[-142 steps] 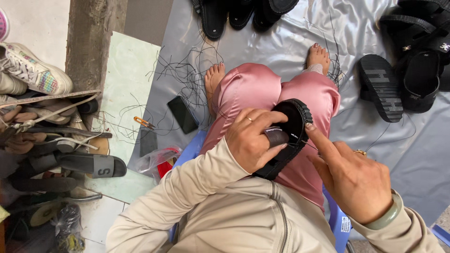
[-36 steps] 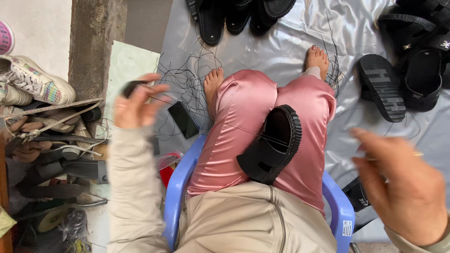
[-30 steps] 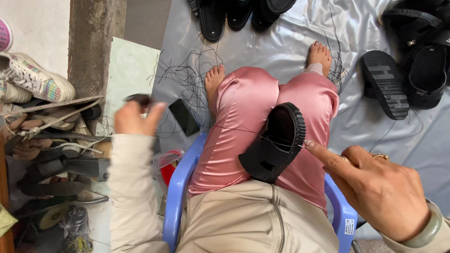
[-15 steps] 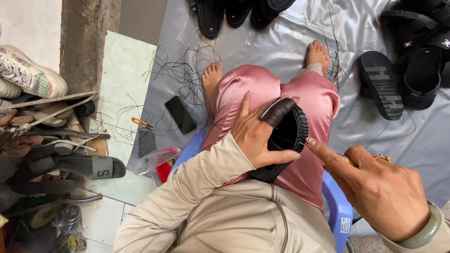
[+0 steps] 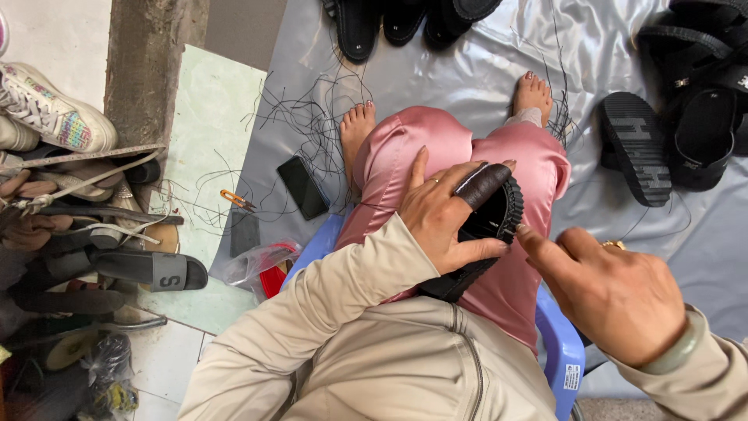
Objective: The person sits cross-legged on a low chair and sews a black shoe using a needle and thread. They repeatedly push the needle through the shoe's sole and pull the thread tight to secure the stitching.
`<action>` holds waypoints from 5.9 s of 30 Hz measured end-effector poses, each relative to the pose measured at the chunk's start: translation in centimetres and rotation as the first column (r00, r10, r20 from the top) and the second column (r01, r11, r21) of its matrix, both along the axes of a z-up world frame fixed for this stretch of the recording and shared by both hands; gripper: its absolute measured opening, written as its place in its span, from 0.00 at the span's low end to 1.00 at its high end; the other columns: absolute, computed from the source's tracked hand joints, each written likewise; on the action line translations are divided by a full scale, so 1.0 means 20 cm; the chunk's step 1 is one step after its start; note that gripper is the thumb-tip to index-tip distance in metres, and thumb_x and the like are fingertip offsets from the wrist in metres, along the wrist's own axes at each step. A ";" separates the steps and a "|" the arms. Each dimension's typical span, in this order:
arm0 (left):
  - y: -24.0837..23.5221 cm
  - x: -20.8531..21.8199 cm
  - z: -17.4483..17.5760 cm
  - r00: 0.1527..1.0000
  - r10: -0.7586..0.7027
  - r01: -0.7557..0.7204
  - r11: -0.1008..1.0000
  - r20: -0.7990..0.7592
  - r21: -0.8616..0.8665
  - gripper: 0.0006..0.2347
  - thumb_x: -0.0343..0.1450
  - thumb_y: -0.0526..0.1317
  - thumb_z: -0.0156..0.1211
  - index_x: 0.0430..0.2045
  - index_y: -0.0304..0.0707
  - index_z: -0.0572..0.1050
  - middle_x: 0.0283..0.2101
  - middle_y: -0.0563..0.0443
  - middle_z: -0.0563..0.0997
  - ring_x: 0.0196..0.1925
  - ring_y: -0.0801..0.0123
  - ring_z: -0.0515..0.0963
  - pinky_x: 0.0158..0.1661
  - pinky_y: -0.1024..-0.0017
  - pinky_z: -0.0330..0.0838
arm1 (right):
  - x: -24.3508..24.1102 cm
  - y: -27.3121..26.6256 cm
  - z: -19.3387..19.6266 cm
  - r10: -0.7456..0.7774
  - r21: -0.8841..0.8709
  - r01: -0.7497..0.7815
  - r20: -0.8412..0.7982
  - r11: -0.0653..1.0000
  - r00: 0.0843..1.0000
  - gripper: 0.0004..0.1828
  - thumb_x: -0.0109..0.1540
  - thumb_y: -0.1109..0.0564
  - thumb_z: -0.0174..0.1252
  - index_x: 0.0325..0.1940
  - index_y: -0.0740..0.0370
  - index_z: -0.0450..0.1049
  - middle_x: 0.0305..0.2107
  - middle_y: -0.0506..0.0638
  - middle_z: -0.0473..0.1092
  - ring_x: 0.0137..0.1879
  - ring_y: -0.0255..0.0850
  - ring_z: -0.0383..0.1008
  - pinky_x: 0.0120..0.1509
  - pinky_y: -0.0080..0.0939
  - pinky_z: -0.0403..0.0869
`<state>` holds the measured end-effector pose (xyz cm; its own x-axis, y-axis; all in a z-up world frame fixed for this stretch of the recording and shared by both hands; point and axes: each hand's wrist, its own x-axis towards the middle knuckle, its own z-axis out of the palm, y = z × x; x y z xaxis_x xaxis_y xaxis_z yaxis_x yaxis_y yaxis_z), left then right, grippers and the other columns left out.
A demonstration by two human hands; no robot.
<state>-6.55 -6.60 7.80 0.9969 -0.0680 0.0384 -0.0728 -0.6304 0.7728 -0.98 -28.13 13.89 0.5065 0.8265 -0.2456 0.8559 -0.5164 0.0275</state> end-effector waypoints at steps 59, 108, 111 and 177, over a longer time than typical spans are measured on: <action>-0.04 -0.09 0.01 0.990 -0.137 0.136 0.952 0.014 -0.275 0.20 0.64 0.41 0.60 0.50 0.43 0.67 0.44 0.44 0.75 0.44 0.54 0.78 0.43 0.65 0.73 | 0.20 -0.02 0.15 -0.395 -0.576 0.167 -0.296 0.800 0.870 0.34 0.56 0.38 0.37 0.62 0.03 0.37 0.26 0.26 0.74 0.29 0.40 0.75 0.34 0.43 0.73; 0.30 -0.10 0.05 0.974 0.071 -0.035 0.986 0.217 -0.165 0.13 0.66 0.42 0.57 0.38 0.29 0.74 0.27 0.33 0.77 0.29 0.43 0.78 0.30 0.56 0.73 | 0.09 -0.37 -0.10 -0.340 0.529 0.715 -0.639 0.456 0.690 0.20 0.65 0.74 0.41 0.61 0.76 0.56 0.61 0.69 0.51 0.66 0.59 0.56 0.66 0.54 0.65; 0.41 -0.12 0.10 0.939 -0.147 0.100 0.982 -0.312 -0.163 0.15 0.63 0.50 0.59 0.23 0.35 0.80 0.16 0.37 0.76 0.22 0.47 0.78 0.24 0.60 0.69 | 0.13 -0.39 -0.14 -0.366 0.535 0.698 -0.601 0.476 0.711 0.16 0.66 0.73 0.43 0.59 0.75 0.60 0.60 0.68 0.55 0.69 0.58 0.55 0.71 0.55 0.61; -0.03 -0.02 -0.02 0.997 0.078 -0.073 0.978 0.019 -0.194 0.32 0.59 0.52 0.62 0.56 0.43 0.60 0.57 0.42 0.68 0.63 0.57 0.67 0.65 0.50 0.50 | 0.00 0.05 0.11 -0.064 -0.230 0.080 0.074 0.970 0.995 0.35 0.52 0.49 0.48 0.64 0.28 0.56 0.21 0.39 0.60 0.16 0.38 0.71 0.13 0.42 0.62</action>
<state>-7.02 -7.19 7.41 0.9974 0.0189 0.0697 -0.0524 -0.4742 0.8789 -1.01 -27.16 16.17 0.5840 0.7112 -0.3914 0.8090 -0.5494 0.2090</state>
